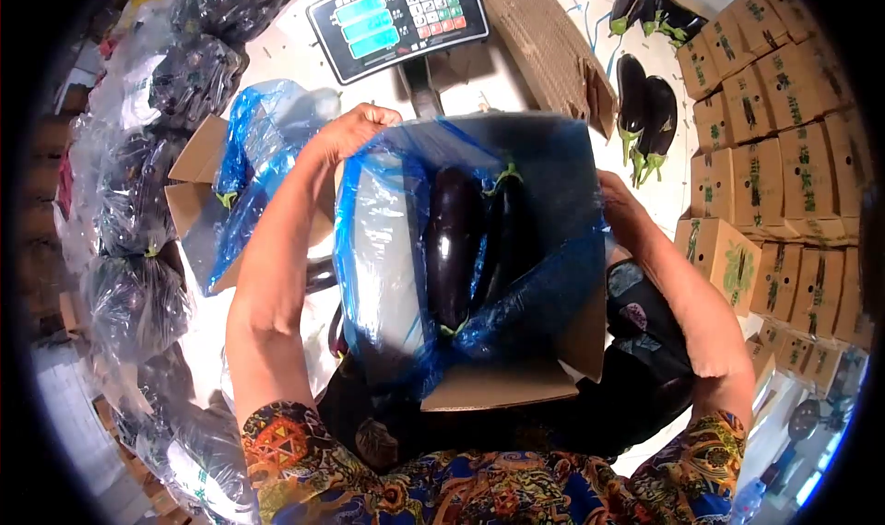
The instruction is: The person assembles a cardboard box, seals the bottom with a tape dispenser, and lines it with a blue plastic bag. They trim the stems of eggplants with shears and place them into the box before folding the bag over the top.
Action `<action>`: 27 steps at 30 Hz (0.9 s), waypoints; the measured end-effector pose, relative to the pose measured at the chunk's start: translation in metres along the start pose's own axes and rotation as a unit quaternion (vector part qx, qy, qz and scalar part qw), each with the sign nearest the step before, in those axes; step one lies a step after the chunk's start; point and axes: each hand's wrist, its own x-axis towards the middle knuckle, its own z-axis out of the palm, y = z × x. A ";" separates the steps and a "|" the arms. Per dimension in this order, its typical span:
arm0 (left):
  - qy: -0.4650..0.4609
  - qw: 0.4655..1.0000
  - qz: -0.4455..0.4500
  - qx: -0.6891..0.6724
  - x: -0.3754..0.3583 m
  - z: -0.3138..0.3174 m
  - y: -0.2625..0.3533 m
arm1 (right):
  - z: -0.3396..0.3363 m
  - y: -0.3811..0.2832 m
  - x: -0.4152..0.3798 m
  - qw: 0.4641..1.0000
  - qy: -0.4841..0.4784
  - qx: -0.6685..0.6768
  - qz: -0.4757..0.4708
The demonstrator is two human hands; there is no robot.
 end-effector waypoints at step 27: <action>0.535 0.768 -0.164 -0.311 -0.300 0.198 -0.202 | 0.123 -0.020 -0.106 0.717 -0.341 -0.590 -0.147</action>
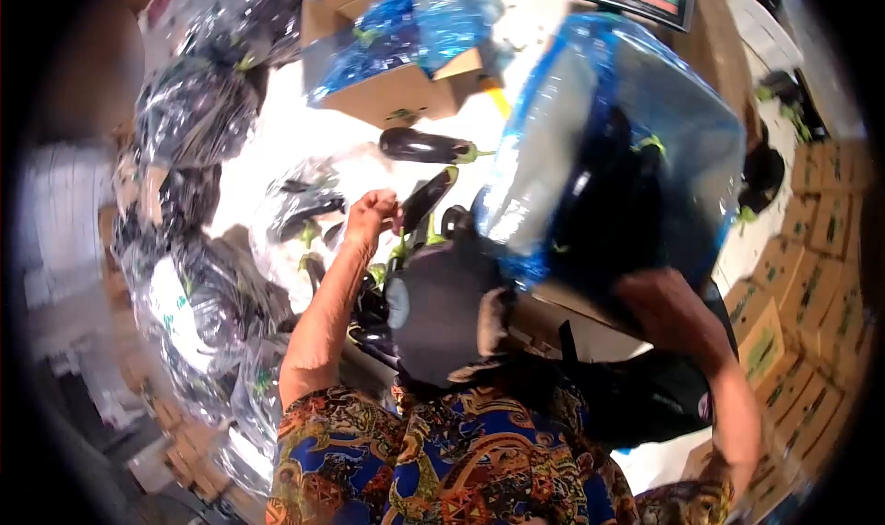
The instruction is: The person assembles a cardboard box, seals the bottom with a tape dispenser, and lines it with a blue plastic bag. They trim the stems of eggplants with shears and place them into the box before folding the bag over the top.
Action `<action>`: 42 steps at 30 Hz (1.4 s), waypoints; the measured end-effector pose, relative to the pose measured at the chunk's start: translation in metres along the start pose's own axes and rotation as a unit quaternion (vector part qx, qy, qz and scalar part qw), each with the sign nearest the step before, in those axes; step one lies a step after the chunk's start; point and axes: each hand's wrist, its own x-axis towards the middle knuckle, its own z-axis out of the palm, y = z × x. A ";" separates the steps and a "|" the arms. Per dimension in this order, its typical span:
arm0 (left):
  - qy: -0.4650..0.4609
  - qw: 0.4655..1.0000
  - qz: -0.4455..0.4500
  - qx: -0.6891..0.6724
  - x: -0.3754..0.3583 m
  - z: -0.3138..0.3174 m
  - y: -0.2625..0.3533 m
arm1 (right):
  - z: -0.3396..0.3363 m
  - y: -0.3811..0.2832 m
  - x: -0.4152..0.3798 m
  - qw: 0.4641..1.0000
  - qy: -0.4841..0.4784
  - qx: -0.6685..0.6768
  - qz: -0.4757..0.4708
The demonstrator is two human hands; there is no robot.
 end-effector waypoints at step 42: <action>-0.278 0.707 0.053 -0.648 0.044 0.033 -0.016 | 0.029 -0.031 -0.013 0.992 0.044 -0.036 0.117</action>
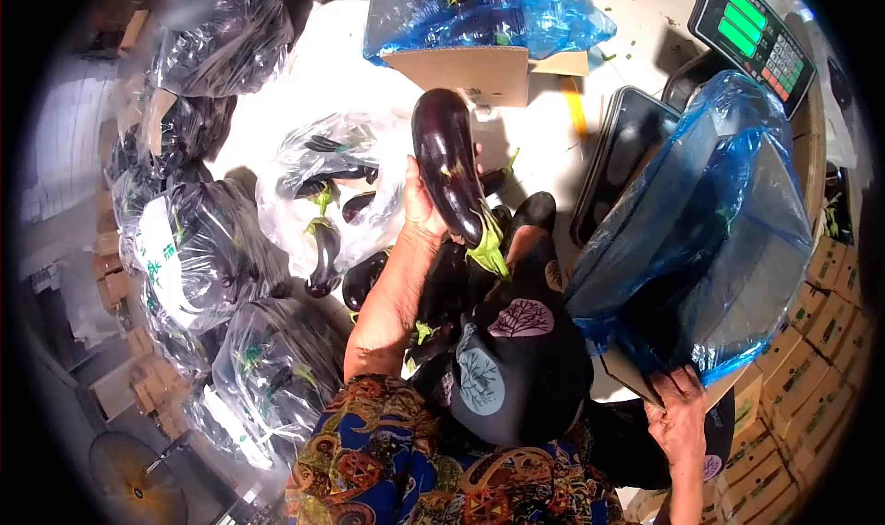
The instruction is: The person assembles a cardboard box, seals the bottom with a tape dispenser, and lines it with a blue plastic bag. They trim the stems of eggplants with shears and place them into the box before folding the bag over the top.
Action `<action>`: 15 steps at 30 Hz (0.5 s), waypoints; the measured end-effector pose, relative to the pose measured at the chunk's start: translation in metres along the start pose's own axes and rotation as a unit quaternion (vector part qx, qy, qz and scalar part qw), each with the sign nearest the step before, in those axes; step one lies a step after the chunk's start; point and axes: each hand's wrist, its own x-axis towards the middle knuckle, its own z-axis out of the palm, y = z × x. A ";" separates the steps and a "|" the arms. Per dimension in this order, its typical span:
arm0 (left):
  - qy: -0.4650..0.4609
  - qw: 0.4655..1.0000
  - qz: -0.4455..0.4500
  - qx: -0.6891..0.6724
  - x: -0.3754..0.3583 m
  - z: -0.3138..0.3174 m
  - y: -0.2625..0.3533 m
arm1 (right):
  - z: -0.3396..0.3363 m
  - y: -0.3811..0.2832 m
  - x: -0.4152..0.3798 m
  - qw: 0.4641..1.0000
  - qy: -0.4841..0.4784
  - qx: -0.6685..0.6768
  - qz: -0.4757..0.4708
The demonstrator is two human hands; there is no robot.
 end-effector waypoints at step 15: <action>-0.030 0.978 -0.018 0.207 0.011 0.084 0.002 | 0.007 0.002 -0.005 0.996 0.083 0.026 -0.037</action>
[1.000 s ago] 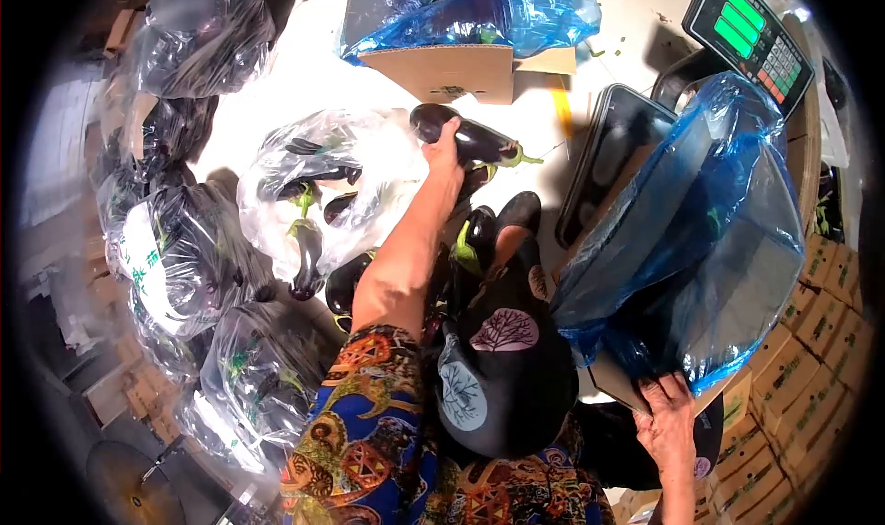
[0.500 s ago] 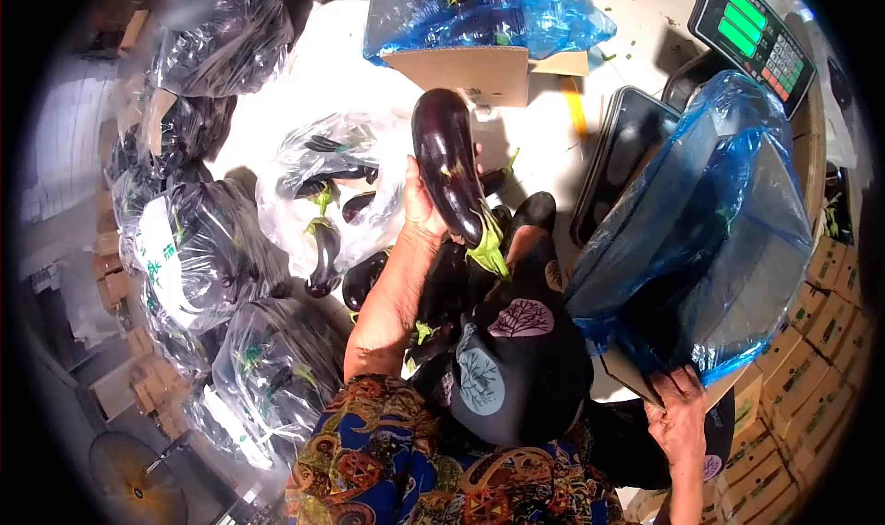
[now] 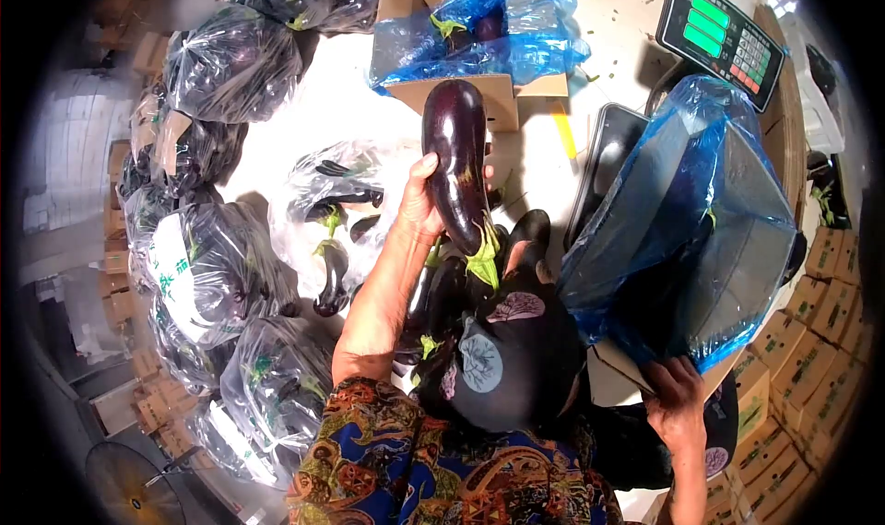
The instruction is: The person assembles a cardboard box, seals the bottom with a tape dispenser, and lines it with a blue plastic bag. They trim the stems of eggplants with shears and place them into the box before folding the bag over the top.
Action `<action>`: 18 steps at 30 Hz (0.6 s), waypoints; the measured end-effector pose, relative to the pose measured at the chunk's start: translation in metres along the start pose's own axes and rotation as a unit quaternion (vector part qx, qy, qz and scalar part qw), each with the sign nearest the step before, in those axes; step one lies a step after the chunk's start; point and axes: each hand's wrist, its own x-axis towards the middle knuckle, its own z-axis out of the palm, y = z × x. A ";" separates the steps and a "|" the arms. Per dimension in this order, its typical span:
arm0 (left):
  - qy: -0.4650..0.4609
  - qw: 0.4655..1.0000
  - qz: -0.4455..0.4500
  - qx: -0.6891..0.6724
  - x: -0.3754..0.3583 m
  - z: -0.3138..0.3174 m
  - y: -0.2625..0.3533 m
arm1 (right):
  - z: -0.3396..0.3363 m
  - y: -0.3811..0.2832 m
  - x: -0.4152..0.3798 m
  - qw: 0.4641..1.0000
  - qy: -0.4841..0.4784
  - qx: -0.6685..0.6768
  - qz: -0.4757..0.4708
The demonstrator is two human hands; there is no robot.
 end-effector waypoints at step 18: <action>0.373 0.924 0.058 0.066 0.046 -0.172 -0.026 | -0.001 -0.008 0.007 0.996 -0.049 -0.027 0.066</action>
